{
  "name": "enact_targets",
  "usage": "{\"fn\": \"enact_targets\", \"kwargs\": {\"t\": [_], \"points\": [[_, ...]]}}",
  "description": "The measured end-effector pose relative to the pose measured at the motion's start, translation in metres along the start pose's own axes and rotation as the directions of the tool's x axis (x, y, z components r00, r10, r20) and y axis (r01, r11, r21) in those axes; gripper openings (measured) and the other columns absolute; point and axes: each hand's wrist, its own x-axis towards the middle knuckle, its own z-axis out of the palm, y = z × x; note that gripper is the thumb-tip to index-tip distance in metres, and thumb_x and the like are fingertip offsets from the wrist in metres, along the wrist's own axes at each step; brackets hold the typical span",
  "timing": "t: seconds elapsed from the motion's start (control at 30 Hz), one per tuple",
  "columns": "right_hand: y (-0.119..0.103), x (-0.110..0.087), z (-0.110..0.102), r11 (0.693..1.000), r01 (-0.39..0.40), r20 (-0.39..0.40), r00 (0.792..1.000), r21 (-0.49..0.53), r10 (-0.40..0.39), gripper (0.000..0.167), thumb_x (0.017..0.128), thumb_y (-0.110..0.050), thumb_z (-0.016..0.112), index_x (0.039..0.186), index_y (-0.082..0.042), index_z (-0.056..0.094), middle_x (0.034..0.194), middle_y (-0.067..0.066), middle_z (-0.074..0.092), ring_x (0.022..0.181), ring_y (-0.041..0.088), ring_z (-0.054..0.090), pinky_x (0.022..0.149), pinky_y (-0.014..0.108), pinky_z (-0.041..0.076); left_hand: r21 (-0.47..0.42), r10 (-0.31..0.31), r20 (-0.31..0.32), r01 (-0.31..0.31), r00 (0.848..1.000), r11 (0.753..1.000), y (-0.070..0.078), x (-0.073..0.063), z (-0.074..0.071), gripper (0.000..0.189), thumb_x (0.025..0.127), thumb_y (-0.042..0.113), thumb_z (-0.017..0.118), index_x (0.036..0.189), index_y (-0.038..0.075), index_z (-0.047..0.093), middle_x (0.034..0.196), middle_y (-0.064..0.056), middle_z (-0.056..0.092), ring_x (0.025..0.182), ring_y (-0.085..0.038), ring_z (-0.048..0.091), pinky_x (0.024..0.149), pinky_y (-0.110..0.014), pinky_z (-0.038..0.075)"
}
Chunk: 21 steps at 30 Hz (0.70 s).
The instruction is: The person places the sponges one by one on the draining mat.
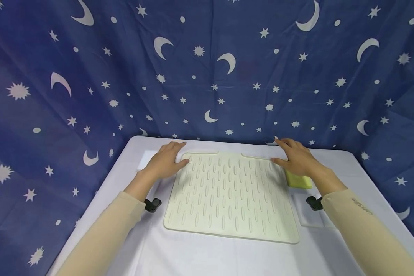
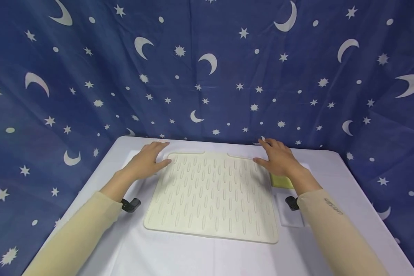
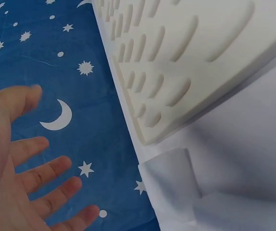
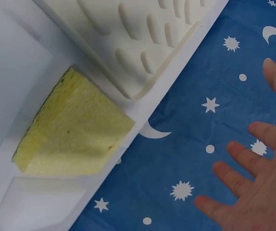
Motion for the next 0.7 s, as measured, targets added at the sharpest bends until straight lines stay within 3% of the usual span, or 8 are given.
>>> {"fn": "enact_targets", "kwargs": {"t": [0.17, 0.5, 0.7], "points": [[0.004, -0.005, -0.002, 1.000, 0.004, 0.006, 1.000, 0.010, -0.004, 0.086, 0.103, -0.057, 0.055, 0.166, -0.008, 0.022, 0.164, 0.026, 0.025, 0.149, 0.052, 0.024, 0.116, 0.074, 0.022, -0.039, -0.012, -0.034, 0.011, 0.999, 0.999, -0.004, -0.009, 0.006, 0.068, 0.102, 0.037, 0.061, 0.161, 0.015, 0.037, 0.153, -0.014, 0.047, 0.138, -0.036, 0.045, 0.111, -0.059, 0.044], [0.011, -0.008, 0.003, 1.000, -0.017, 0.003, 1.000, 0.001, 0.017, 0.086, 0.102, -0.054, 0.059, 0.165, -0.007, 0.024, 0.163, 0.027, 0.027, 0.148, 0.052, 0.026, 0.115, 0.075, 0.024, -0.096, -0.048, -0.049, 0.043, 0.998, 0.994, -0.007, -0.022, 0.019, 0.066, 0.101, 0.035, 0.061, 0.161, 0.015, 0.039, 0.144, -0.017, 0.054, 0.125, -0.037, 0.054, 0.107, -0.056, 0.045], [0.018, -0.010, 0.006, 0.999, -0.031, 0.026, 0.999, 0.011, 0.031, 0.089, 0.100, -0.054, 0.062, 0.165, -0.006, 0.024, 0.163, 0.029, 0.027, 0.147, 0.054, 0.027, 0.115, 0.075, 0.025, -0.127, -0.068, -0.053, 0.060, 0.996, 0.990, -0.008, -0.028, 0.026, 0.063, 0.102, 0.031, 0.060, 0.159, 0.015, 0.042, 0.136, -0.018, 0.058, 0.108, -0.030, 0.058, 0.096, -0.052, 0.049]]}}
